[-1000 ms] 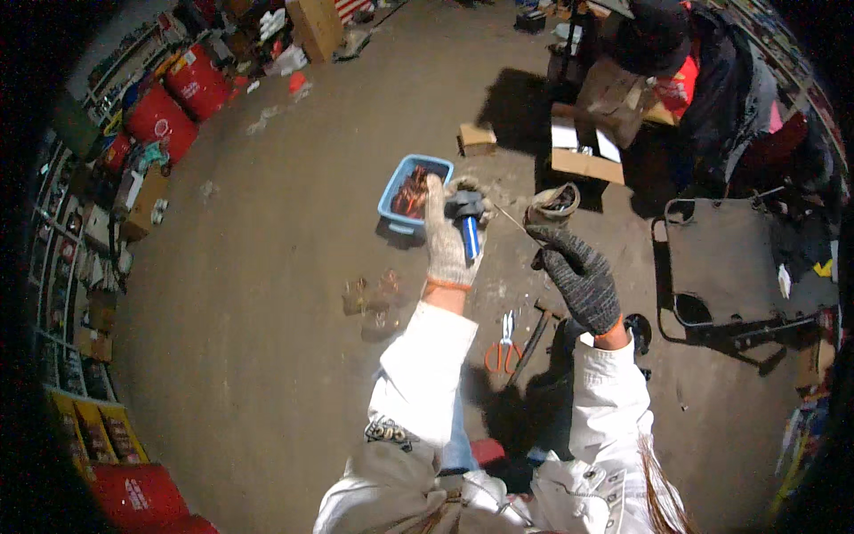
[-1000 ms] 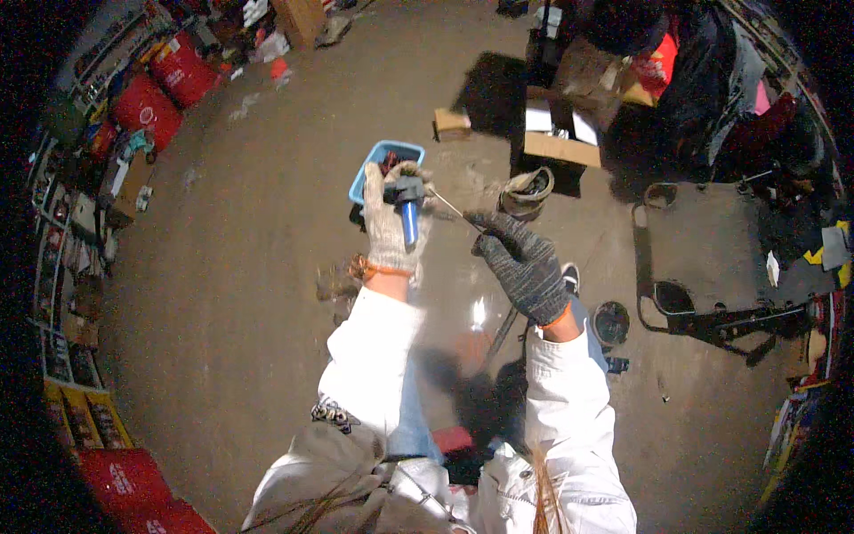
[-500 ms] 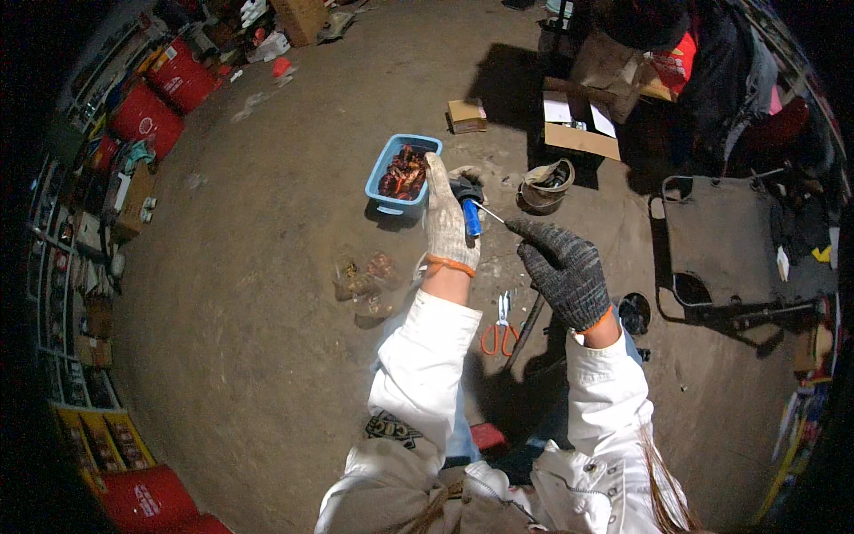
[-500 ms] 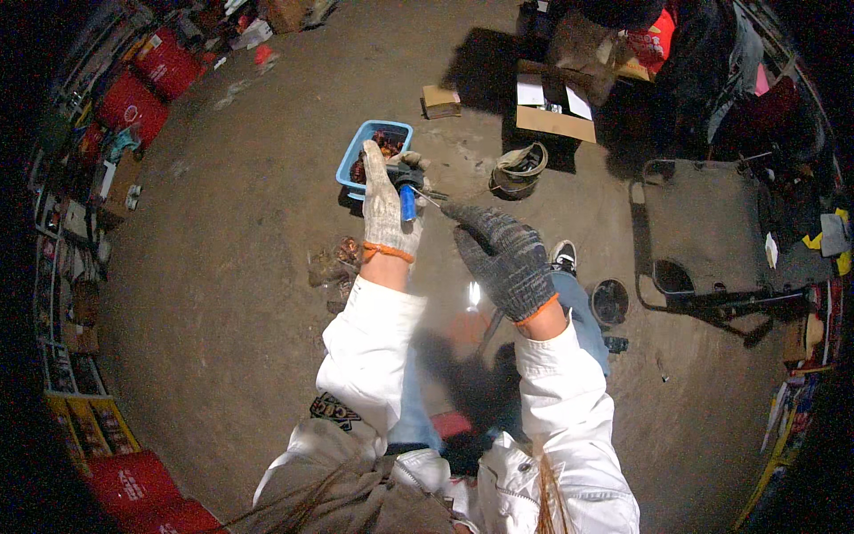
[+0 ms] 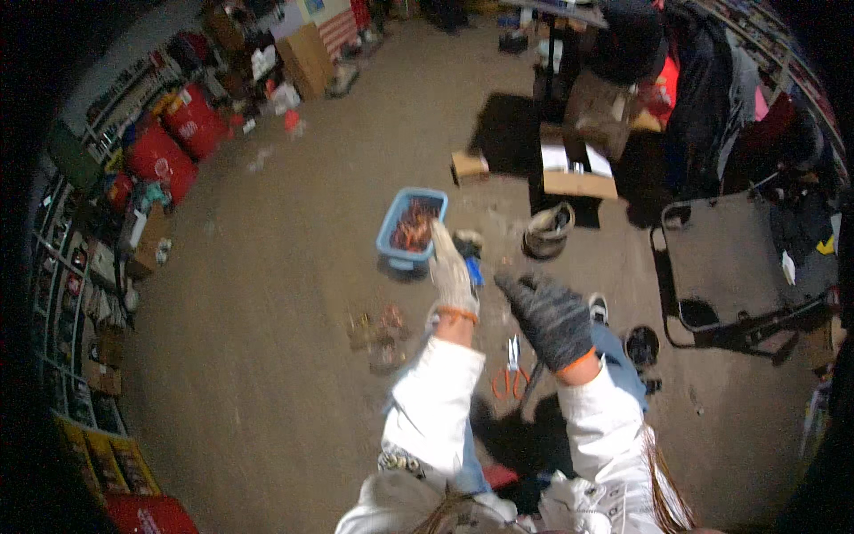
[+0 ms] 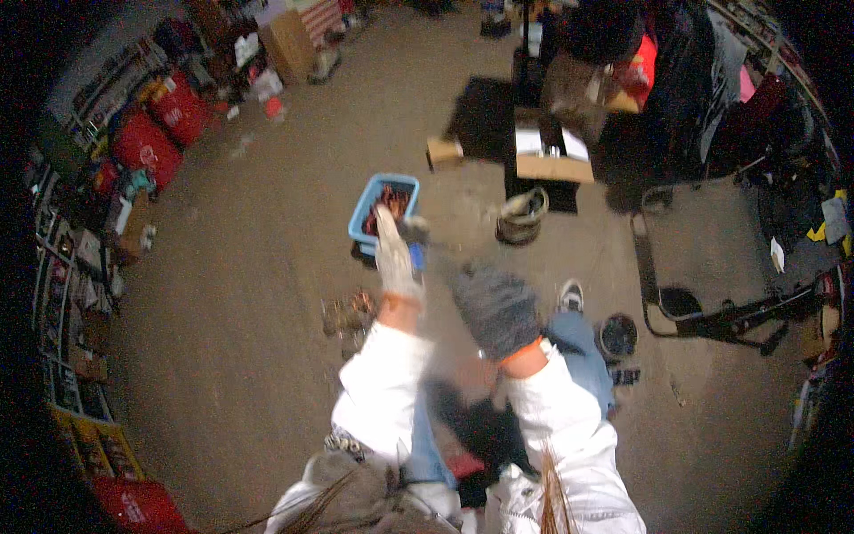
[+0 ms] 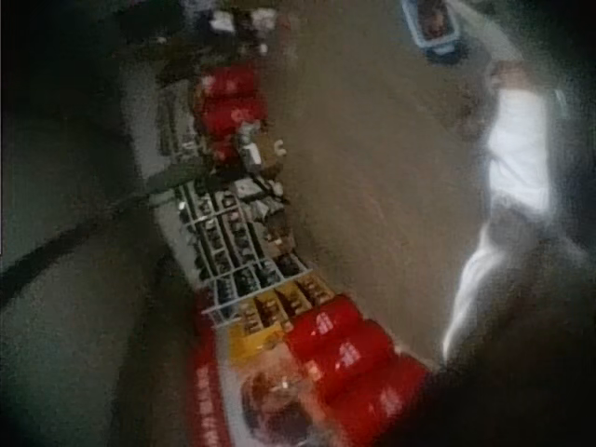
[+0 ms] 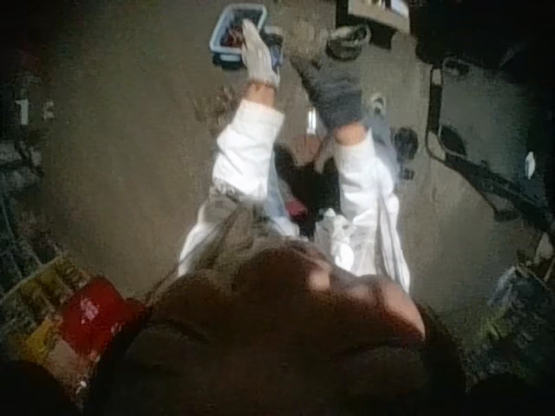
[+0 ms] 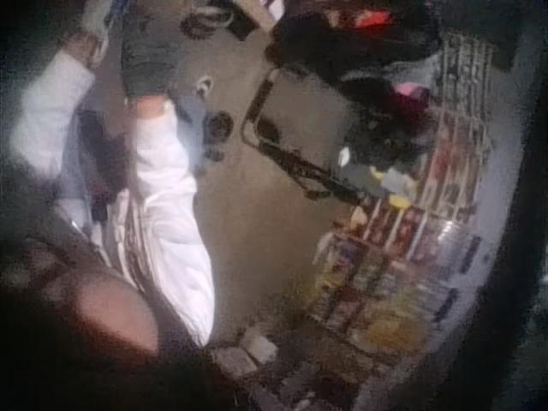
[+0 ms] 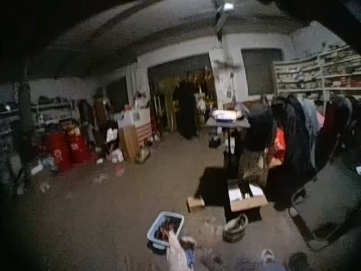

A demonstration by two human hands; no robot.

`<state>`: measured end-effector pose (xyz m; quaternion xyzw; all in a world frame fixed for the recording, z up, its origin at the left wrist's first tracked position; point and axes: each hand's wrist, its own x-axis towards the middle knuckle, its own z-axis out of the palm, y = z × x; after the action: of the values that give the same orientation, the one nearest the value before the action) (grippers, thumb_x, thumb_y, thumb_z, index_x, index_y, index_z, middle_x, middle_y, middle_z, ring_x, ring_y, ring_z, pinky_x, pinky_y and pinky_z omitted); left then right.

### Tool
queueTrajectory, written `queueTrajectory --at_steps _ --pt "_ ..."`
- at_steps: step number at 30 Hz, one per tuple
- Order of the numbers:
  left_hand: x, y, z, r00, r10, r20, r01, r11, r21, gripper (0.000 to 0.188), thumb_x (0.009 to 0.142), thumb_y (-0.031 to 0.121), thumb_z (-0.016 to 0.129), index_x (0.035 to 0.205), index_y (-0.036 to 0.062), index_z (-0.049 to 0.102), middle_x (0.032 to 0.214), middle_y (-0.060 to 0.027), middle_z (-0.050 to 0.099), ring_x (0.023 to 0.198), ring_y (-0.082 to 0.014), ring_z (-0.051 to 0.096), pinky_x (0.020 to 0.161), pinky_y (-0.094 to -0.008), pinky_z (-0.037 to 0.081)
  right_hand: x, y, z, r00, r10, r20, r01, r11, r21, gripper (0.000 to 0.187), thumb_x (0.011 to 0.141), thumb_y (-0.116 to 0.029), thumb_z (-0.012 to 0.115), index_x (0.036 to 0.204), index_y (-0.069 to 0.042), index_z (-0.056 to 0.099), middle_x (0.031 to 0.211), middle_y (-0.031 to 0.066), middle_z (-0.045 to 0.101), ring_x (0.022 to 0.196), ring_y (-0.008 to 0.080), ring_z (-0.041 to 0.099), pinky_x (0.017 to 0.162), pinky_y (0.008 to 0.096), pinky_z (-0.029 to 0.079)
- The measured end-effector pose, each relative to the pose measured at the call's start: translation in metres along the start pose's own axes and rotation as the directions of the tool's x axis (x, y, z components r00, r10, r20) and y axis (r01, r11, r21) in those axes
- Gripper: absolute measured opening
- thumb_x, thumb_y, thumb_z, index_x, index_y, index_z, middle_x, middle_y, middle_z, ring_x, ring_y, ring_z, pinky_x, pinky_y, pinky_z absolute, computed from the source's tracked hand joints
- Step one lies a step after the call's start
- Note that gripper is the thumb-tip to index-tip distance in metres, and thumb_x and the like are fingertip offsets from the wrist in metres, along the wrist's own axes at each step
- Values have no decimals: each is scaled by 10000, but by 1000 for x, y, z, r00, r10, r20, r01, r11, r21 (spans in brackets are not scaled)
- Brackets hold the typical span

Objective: The person sits on the floor and repeatedly picks up small copper-colored components from a blue bin, attaches them to a wire using a blue-handled tool, and places the finished units into a small bucket. The person handles the components one at a time and uses the tool to secure each piece to the wire.

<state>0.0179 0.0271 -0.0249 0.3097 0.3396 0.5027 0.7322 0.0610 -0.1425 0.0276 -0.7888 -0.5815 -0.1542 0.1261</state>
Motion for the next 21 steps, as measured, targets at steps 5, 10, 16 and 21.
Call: queueTrajectory --at_steps 5,10,16,21 --pt "8 -1 -3 994 81 -71 -65 977 202 440 957 434 422 1110 37 534 1049 -71 561 891 -156 542 768 -266 421 -3 -17 32 991 72 -111 -61 993 102 452 779 -98 568 1221 -193 576 825 93 614 686 272 597 579 374 483" --pt "19 -12 -9 977 138 -163 -152 985 -76 462 901 539 494 845 87 576 738 -27 573 618 -136 547 537 -277 453 0 -22 51 934 96 -343 45 923 382 457 789 -135 607 1242 -186 568 826 114 625 691 310 598 582 414 475" --pt "15 6 -17 995 -80 68 85 993 -87 484 903 569 470 849 99 572 781 -36 588 650 -148 562 573 -270 473 3 -22 51 958 111 -265 24 888 459 346 845 -210 588 1177 -112 591 891 165 636 774 333 614 655 420 488" --pt "-9 41 3 995 -48 87 59 989 -132 395 922 512 449 916 124 526 675 -44 605 529 -134 546 451 -237 415 3 -20 34 969 155 -193 -39 864 503 289 883 -208 557 1123 -55 608 934 179 641 822 340 620 697 420 491"
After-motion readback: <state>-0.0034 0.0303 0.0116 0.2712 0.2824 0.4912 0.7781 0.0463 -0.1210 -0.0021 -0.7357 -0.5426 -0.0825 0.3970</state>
